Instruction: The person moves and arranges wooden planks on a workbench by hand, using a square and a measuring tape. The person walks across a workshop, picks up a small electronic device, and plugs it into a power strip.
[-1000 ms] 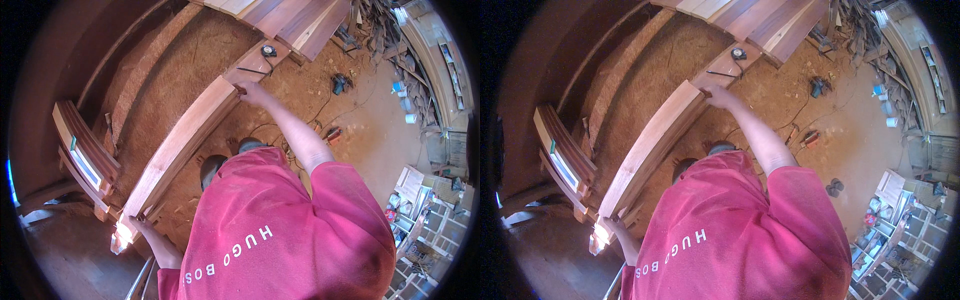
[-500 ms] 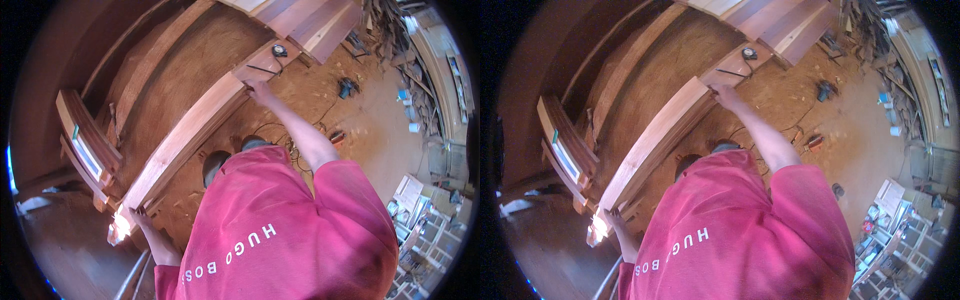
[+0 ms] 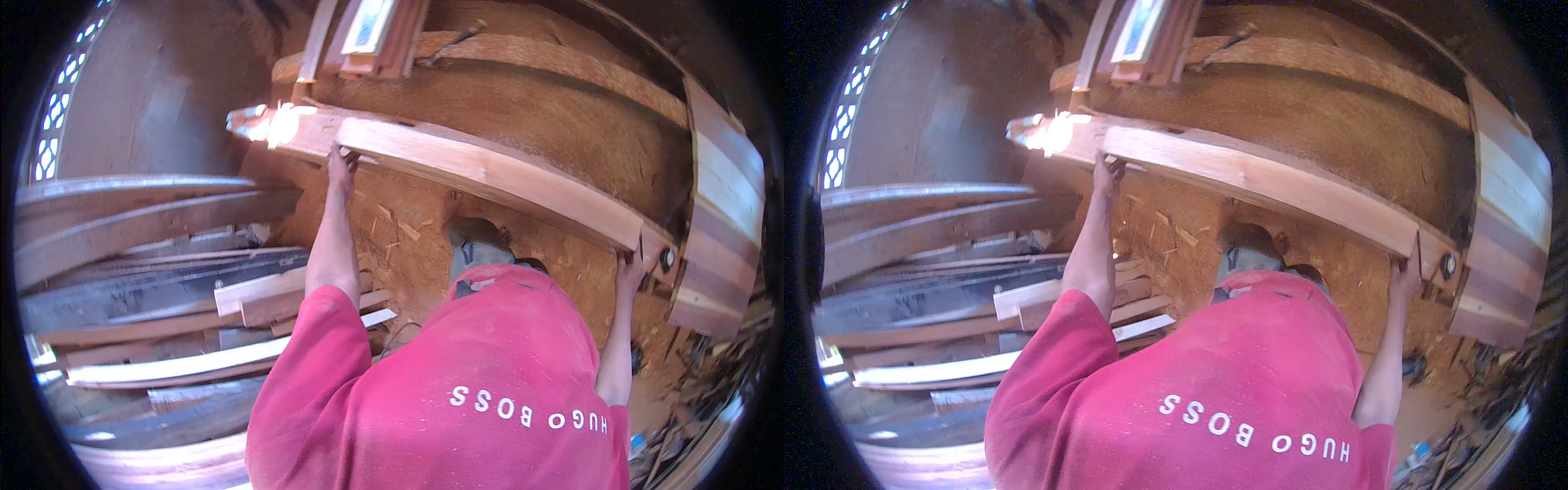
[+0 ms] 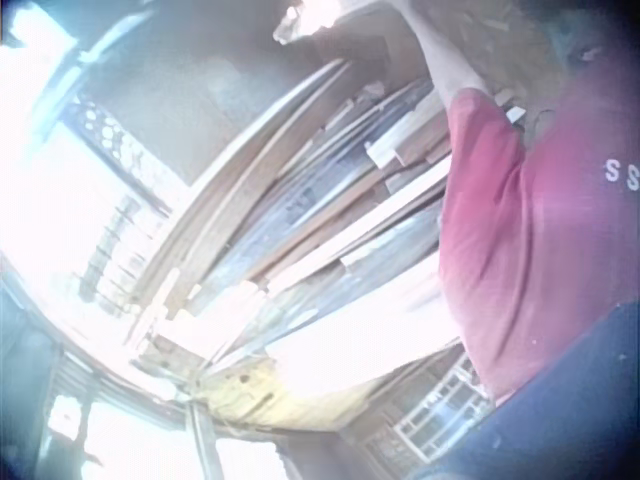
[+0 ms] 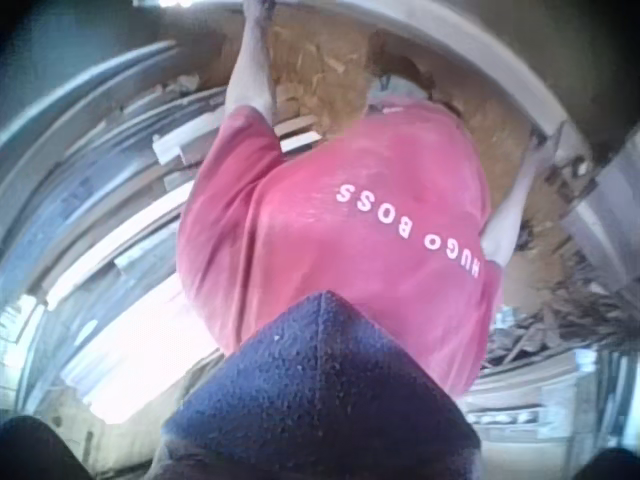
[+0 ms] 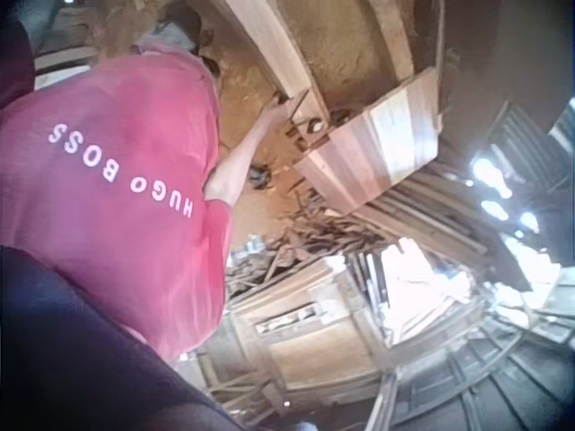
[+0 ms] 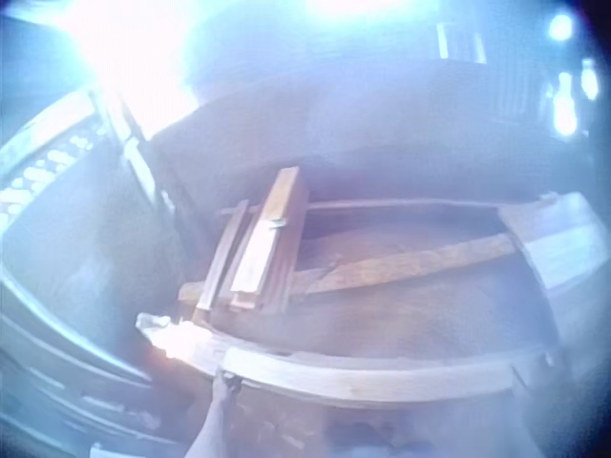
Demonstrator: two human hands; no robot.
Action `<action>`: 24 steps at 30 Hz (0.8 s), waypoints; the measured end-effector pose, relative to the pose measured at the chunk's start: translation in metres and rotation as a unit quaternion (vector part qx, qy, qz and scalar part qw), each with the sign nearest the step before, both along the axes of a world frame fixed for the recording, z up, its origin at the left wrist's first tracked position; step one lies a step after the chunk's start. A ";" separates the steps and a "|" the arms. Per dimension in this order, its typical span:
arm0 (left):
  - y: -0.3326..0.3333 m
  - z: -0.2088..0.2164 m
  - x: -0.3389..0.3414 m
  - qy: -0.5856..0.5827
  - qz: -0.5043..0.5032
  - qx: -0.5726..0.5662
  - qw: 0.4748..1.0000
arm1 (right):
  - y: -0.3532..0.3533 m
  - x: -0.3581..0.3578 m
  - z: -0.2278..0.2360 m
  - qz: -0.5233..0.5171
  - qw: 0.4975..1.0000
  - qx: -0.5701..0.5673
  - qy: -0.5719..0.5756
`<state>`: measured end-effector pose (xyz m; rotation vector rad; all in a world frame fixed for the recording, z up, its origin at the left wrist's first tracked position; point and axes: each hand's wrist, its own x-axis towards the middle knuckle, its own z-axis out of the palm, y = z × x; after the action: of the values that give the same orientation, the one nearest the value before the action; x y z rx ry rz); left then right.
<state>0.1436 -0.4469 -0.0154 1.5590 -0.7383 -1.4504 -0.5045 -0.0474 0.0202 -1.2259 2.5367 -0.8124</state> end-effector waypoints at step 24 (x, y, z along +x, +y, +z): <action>0.008 0.008 -0.006 0.042 -0.029 -0.019 0.998 | 0.017 -0.040 -0.005 0.046 0.996 0.017 0.075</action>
<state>0.1376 -0.4391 -0.0072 1.4492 -0.7623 -1.5275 -0.5442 -0.0301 0.0154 -1.4306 2.5759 -0.6784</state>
